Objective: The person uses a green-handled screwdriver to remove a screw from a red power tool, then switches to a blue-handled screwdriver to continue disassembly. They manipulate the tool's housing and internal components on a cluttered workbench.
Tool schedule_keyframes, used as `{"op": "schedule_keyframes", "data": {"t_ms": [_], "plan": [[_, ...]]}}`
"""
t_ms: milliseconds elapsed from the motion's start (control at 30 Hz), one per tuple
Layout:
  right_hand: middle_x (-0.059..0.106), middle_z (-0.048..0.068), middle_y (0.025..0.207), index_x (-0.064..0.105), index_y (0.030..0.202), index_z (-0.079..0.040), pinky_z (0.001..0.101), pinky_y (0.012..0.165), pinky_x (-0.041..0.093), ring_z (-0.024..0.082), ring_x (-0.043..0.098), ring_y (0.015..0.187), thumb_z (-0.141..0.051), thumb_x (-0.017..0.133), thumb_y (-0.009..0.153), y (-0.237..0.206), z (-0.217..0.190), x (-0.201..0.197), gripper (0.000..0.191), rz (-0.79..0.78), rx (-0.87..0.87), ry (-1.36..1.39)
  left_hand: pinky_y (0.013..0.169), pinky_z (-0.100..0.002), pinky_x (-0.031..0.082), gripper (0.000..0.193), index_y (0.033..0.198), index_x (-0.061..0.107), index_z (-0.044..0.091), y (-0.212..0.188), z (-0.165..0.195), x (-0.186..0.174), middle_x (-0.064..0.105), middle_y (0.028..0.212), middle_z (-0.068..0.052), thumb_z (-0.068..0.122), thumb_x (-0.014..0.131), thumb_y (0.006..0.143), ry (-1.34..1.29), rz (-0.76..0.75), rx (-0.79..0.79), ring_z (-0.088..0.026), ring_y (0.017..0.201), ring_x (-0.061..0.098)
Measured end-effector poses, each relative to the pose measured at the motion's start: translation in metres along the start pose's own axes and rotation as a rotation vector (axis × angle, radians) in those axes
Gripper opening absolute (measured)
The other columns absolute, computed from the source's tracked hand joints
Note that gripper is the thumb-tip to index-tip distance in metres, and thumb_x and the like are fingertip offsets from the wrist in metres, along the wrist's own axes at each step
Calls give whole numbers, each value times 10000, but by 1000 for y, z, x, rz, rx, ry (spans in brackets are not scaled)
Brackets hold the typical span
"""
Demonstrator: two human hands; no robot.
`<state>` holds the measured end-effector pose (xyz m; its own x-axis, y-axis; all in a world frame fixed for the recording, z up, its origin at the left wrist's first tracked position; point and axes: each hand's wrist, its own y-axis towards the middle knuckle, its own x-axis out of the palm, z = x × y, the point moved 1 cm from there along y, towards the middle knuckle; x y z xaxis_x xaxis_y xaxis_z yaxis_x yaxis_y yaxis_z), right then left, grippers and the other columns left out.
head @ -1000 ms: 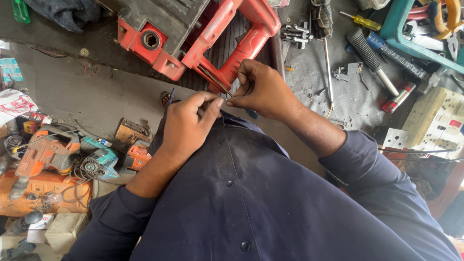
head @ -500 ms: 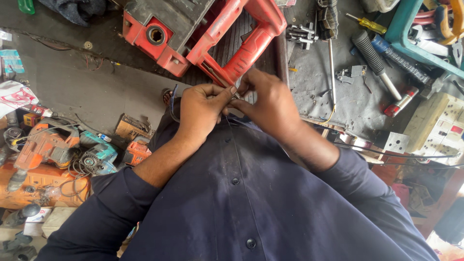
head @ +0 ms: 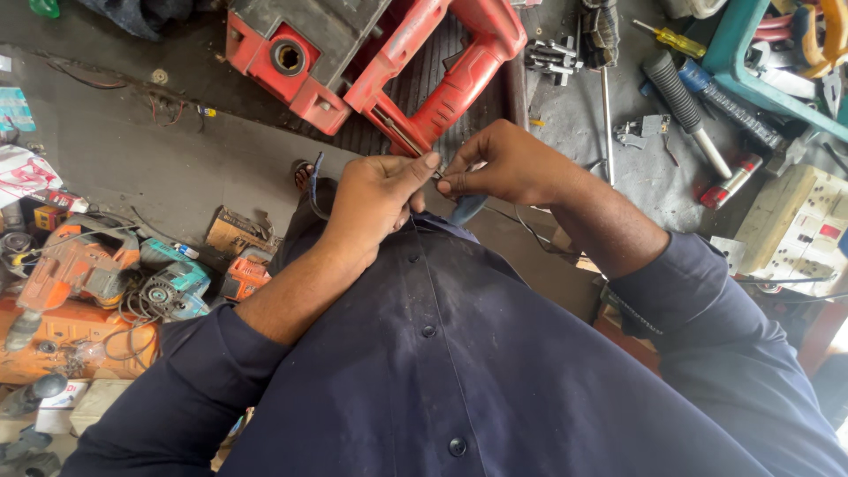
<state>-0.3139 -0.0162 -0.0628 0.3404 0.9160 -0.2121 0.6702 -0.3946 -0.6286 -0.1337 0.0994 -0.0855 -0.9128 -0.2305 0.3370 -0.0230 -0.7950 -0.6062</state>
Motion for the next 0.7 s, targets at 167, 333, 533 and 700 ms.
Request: {"op": "schedule_keyframes", "data": {"t_ms": [167, 333, 533, 700], "plan": [[694, 34, 678, 714, 728, 12, 301, 666, 518, 103, 619, 666, -265, 879, 781, 2, -6, 12, 326, 134, -41, -69, 401, -211, 319, 326, 750, 721, 43, 1, -3, 4, 607, 579, 15, 330, 779, 893, 31, 60, 47, -37, 438, 445], [705, 43, 706, 739, 797, -1, 316, 681, 515, 118, 626, 689, -330, 852, 809, 2, -4, 11, 348, 65, -36, -131, 423, -213, 328, 351, 699, 669, 51, 4, -8, 6, 587, 577, 18, 294, 763, 934, 2, 69, 99, -36, 454, 442], [805, 60, 998, 768, 1065, 27, 291, 940, 546, 109, 718, 970, -251, 611, 1008, 7, 5, 1, 324, -280, -76, 157, 438, -215, 342, 345, 741, 671, 22, 5, -12, 10, 577, 588, 19, 255, 701, 994, -92, 59, 110, -40, 467, 446], [793, 71, 1061, 730, 1173, 26, 285, 951, 548, 99, 715, 996, -200, 569, 1024, 9, 8, -8, 315, -386, -61, 247, 454, -202, 346, 246, 954, 749, 27, 2, -8, 11, 561, 588, 33, 241, 639, 1005, -85, -3, 99, -29, 475, 429]]}}
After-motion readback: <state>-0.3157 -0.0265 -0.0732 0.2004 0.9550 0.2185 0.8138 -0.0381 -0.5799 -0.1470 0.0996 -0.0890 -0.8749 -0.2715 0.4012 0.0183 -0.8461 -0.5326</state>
